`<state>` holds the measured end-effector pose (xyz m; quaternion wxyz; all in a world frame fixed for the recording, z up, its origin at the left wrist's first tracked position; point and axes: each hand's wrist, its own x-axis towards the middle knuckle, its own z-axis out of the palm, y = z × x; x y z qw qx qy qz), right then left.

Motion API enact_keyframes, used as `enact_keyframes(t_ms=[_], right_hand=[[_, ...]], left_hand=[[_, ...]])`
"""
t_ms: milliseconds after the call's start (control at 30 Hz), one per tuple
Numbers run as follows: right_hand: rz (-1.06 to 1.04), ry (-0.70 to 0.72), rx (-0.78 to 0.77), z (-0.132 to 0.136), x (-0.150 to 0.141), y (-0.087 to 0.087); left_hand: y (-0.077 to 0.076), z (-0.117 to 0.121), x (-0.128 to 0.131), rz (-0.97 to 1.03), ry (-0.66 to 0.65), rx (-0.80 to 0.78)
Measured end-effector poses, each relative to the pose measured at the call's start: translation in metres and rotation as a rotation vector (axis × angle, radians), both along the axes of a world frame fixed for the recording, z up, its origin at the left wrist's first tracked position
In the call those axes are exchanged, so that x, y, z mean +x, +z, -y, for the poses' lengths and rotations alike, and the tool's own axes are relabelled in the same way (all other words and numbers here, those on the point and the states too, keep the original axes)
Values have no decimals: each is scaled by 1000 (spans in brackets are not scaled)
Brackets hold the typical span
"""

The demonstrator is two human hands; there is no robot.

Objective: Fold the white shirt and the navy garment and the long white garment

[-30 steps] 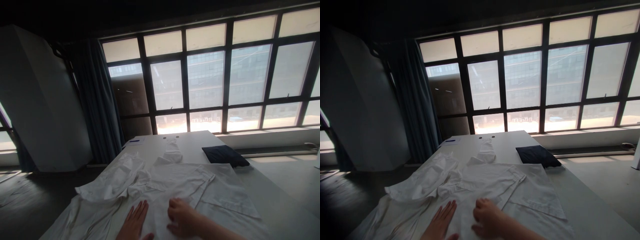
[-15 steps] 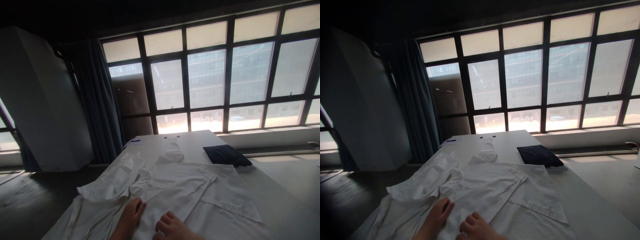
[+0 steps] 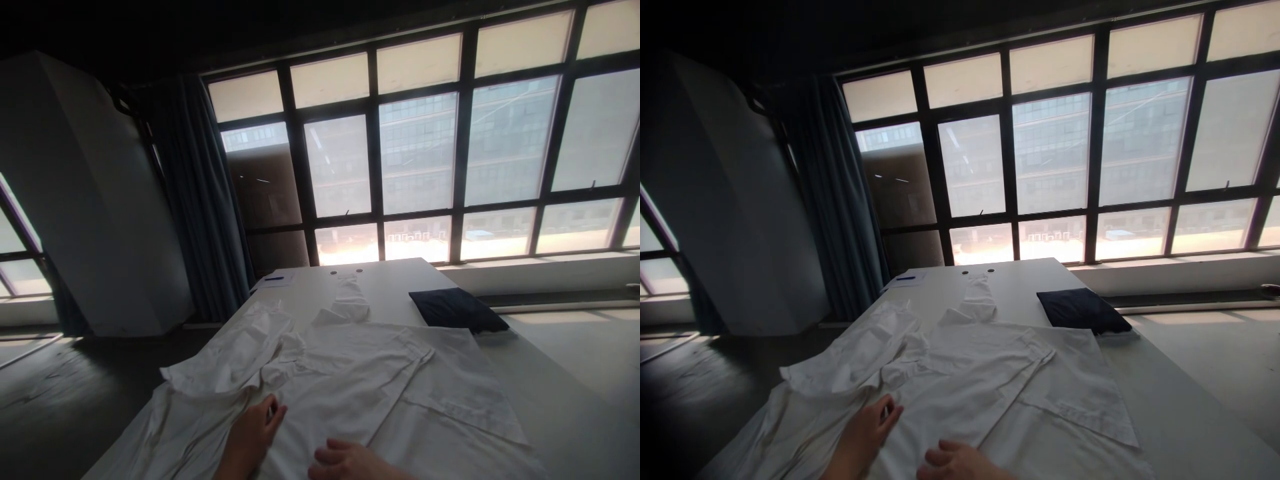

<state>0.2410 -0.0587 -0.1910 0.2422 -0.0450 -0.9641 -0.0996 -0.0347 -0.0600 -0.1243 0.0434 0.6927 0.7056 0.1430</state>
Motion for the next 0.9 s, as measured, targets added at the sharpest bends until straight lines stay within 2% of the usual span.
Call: enact_keyframes(t_ms=[67, 233, 367, 467, 567, 633, 733, 833, 900], right_hand=[[0, -17, -24, 0, -4, -3], [-98, -169, -10, -3, -13, -5], [-32, -68, -69, -7, -6, -6], [-26, -46, -78, -11, -2, -18], [-59, -58, -53, -18, -3, -32], [-62, -63, -71, -22, -4, -39], [-23, -64, -191, -27, -4, -41], [23, -104, -348, -26, -4, -33], [47, -205, -432, -20, -1, -21]], left_hand=[[0, 0, 0, -16, 12, 2], [2, 3, 3, -37, 7, 25], [4, 2, 4, -36, 12, 21], [6, 1, 2, -48, 10, 9], [10, 2, 0, -80, -12, 100], [12, 7, 4, -93, -108, 203], [9, 17, 21, -75, -380, 244], [-6, 23, 40, -61, -639, 154], [-21, 20, 45, -77, -730, 102]])
